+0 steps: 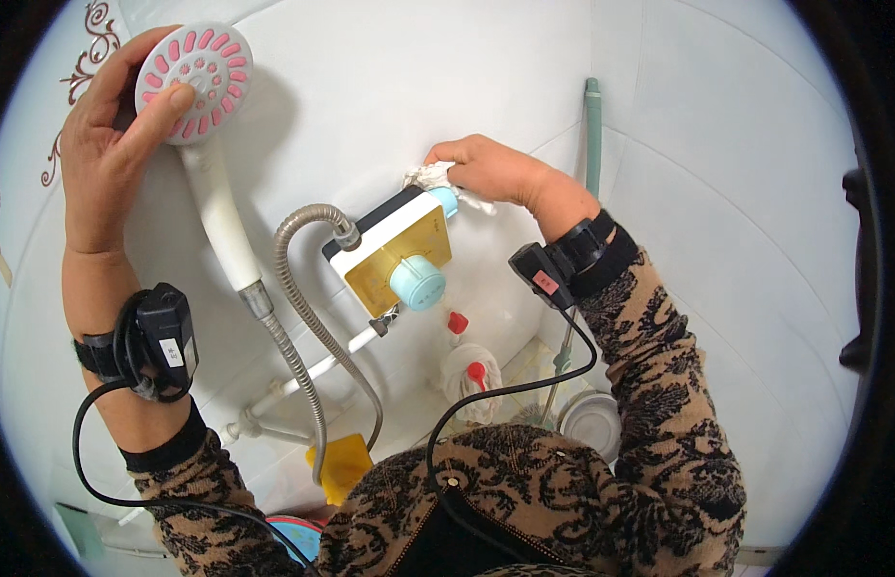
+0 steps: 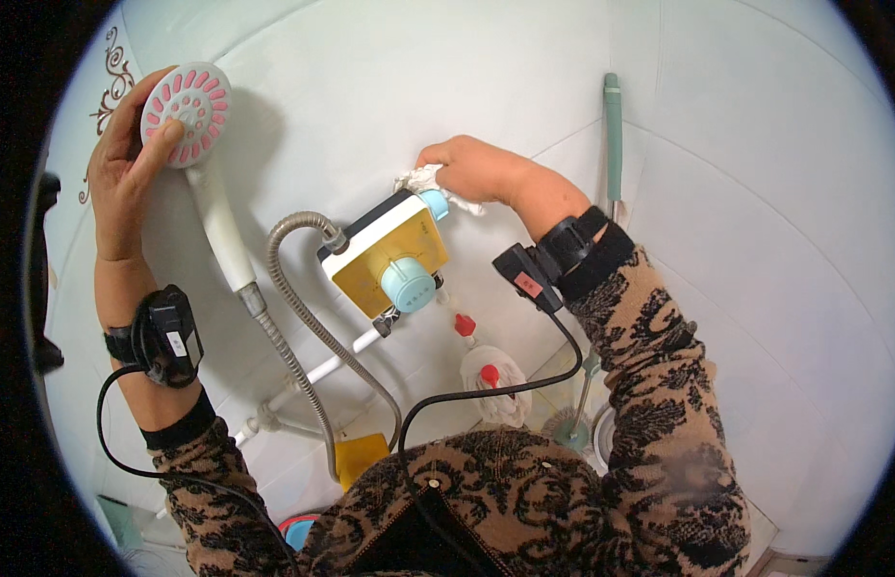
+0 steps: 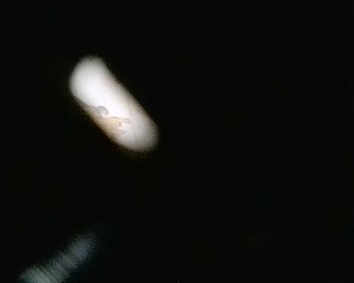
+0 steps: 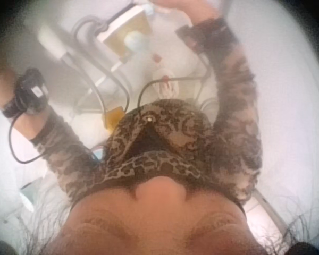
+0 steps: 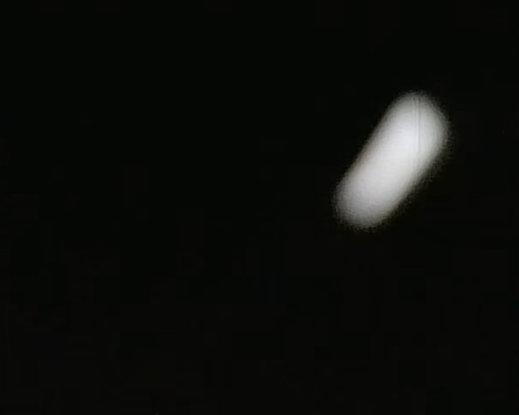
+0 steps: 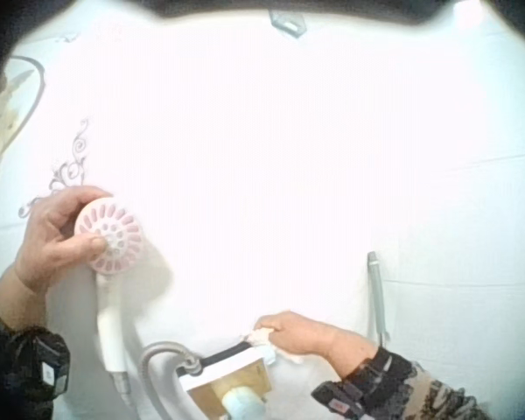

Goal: The person wipes a wall-mounted bin, then cleans exposed plumbing pipes, a shower head, and a water heater control unit using a white cloth. The person moves between fixtures and wipes each surface in sequence.

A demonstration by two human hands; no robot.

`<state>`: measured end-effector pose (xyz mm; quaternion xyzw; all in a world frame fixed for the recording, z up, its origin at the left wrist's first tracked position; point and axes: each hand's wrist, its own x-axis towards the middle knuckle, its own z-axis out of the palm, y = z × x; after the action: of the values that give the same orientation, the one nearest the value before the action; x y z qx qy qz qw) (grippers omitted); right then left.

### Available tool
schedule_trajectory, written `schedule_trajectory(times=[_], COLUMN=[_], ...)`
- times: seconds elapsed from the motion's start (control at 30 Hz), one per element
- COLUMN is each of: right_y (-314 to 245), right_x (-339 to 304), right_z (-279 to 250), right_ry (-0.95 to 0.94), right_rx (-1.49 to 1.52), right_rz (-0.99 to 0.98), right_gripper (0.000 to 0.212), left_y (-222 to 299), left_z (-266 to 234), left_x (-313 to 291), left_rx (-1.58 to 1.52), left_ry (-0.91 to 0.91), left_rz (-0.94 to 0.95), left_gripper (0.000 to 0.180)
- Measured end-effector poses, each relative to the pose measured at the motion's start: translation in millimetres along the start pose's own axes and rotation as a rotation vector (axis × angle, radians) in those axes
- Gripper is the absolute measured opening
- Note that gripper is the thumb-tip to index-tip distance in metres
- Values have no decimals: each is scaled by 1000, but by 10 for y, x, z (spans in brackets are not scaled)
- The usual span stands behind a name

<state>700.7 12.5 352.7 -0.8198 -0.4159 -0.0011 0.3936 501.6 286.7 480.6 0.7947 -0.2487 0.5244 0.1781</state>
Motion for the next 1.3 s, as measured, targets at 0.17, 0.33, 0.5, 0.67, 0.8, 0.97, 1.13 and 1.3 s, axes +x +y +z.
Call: schedule_trajectory(times=[0.17,0.33,0.5,0.67,0.8,0.97,1.13,1.3], right_y=[66,-145,-228,-85,-51,92,381,557], right_x=[-138,-75,128,140,188,221,77,-118], right_z=[52,114,151,252,256,243,529,848], right_ry=[2,151,70,250,252,246,363,476], right_rx=[500,-103,-424,-77,-260,-170,441,1095], right_rz=[62,-70,62,115,174,226,278,214], right_gripper=[31,28,23,24,30,30,22,24], left_y=[76,48,-86,-126,-77,-111,-199,-107], left_z=[-3,-14,-7,-3,29,35,-21,-45], left_x=[-29,-24,-38,-18,21,14,10,23], left_rx=[-9,-93,-19,-10,64,11,-63,-13], left_ry=[26,25,27,0,7,-39,-61,-30], left_rz=[-17,-46,-23,-22,-17,16,-94,-13], left_gripper=[42,42,44,43,43,42,46,43])
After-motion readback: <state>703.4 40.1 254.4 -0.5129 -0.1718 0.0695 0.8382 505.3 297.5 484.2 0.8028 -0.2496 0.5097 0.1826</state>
